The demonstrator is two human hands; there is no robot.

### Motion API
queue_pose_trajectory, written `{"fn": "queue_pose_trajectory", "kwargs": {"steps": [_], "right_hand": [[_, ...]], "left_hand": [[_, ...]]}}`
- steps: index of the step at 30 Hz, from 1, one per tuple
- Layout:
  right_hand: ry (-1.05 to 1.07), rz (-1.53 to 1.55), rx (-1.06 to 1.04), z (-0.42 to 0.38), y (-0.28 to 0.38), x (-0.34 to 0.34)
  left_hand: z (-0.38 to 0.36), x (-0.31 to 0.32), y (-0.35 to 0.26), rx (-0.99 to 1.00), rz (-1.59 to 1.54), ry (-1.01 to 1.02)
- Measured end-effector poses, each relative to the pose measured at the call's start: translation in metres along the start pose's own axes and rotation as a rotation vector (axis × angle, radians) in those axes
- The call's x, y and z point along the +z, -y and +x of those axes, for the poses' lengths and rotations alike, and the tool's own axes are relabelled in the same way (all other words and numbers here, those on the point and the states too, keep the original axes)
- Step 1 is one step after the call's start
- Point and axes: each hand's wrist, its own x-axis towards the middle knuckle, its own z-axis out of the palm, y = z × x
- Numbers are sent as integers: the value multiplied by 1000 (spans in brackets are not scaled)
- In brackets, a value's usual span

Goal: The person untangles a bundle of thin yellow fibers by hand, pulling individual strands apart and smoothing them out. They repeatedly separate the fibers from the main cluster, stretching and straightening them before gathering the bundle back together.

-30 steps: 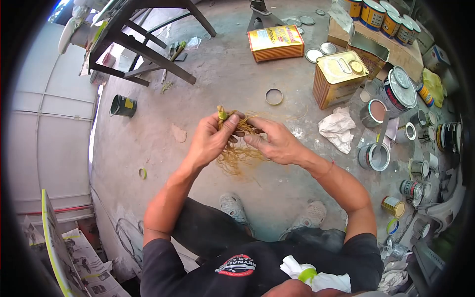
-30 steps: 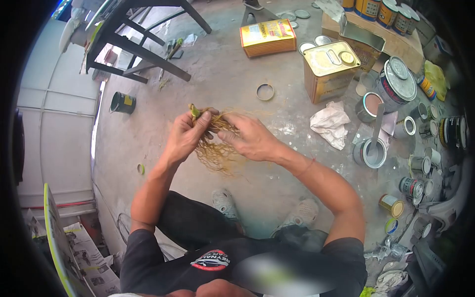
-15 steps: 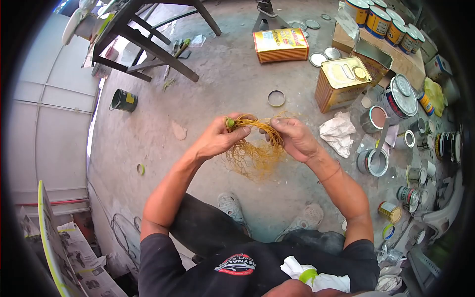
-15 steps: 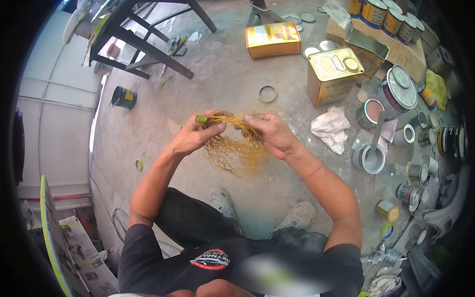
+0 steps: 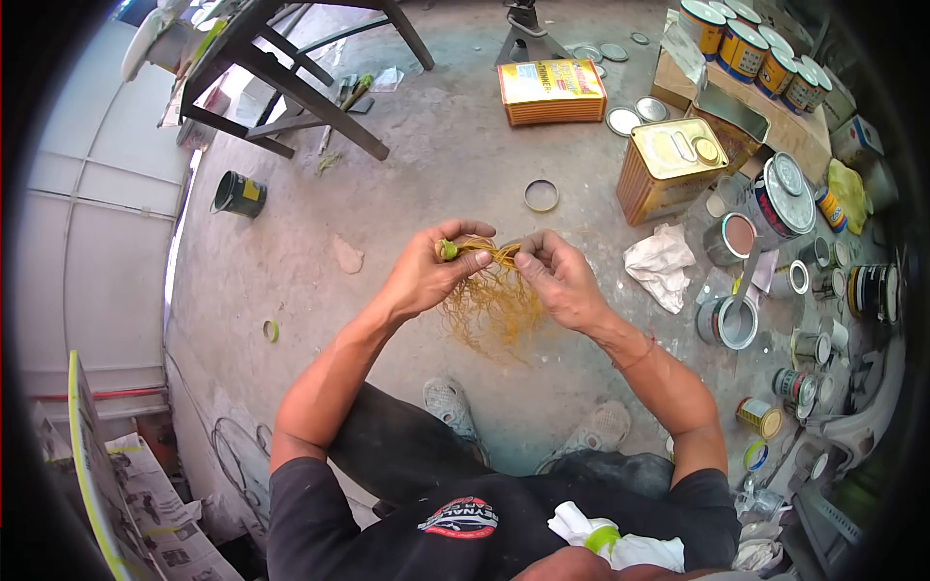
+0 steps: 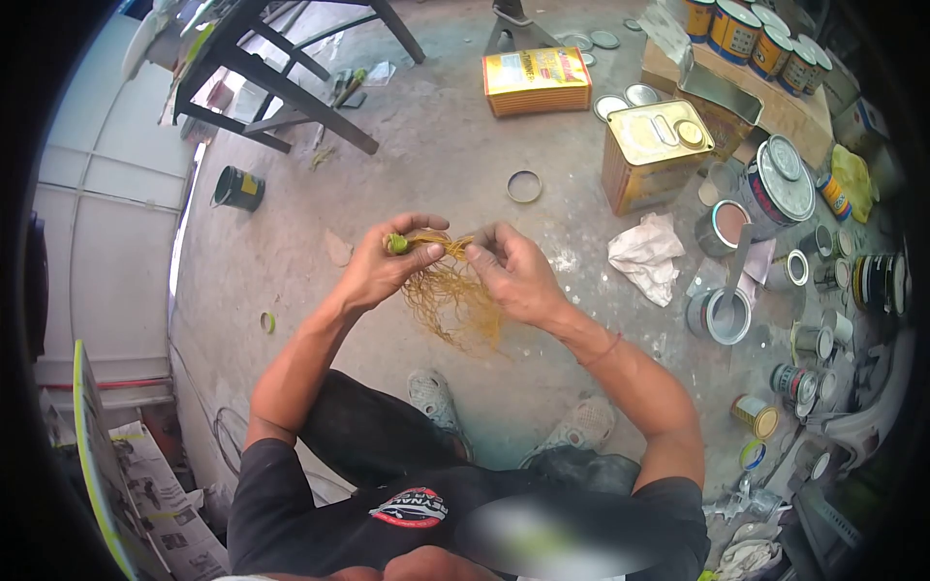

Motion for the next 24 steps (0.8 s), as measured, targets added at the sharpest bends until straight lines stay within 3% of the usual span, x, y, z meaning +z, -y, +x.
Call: {"fn": "queue_pose_trajectory", "kwargs": {"steps": [2, 4, 5, 7, 9, 10, 12, 13, 14, 16, 17, 19, 22, 24], "right_hand": [[-100, 104, -24, 2, 1, 0], [68, 266, 220, 4, 6, -9], [68, 265, 221, -2, 13, -15], [-108, -744, -115, -17, 58, -26], [-367, -1020, -322, -24, 84, -46], [-367, -1020, -318, -26, 97, -46], [-266, -805, -372, -28, 118, -45], [-94, -718, -437, -22, 108, -42], [-101, -723, -434, -20, 91, -36], [297, -85, -52, -13, 56, -24], [302, -85, -53, -12, 48, -22], [429, 278, 263, -9, 39, -17], [370, 344, 270, -10, 35, -15], [420, 411, 327, -18, 27, -21]], "left_hand": [[0, 1, 3, 96, -19, 10], [-3, 2, 1, 88, -58, -2], [-4, 2, 0, 80, -97, -16], [-3, -7, 7, 120, 57, -66], [-7, -10, 5, 155, 211, -115], [-13, -8, -6, 177, 316, -47], [-18, -3, -22, 206, 413, 37], [-18, -1, -27, 177, 388, 147], [-20, 1, -31, 148, 366, 254], [-20, 3, -33, 79, 358, 253], [-20, 3, -28, 159, 343, 229], [-23, 5, -24, 228, 324, 193], [-22, 4, -20, 294, 438, 136], [-10, -8, -7, 508, 528, -73]]}}
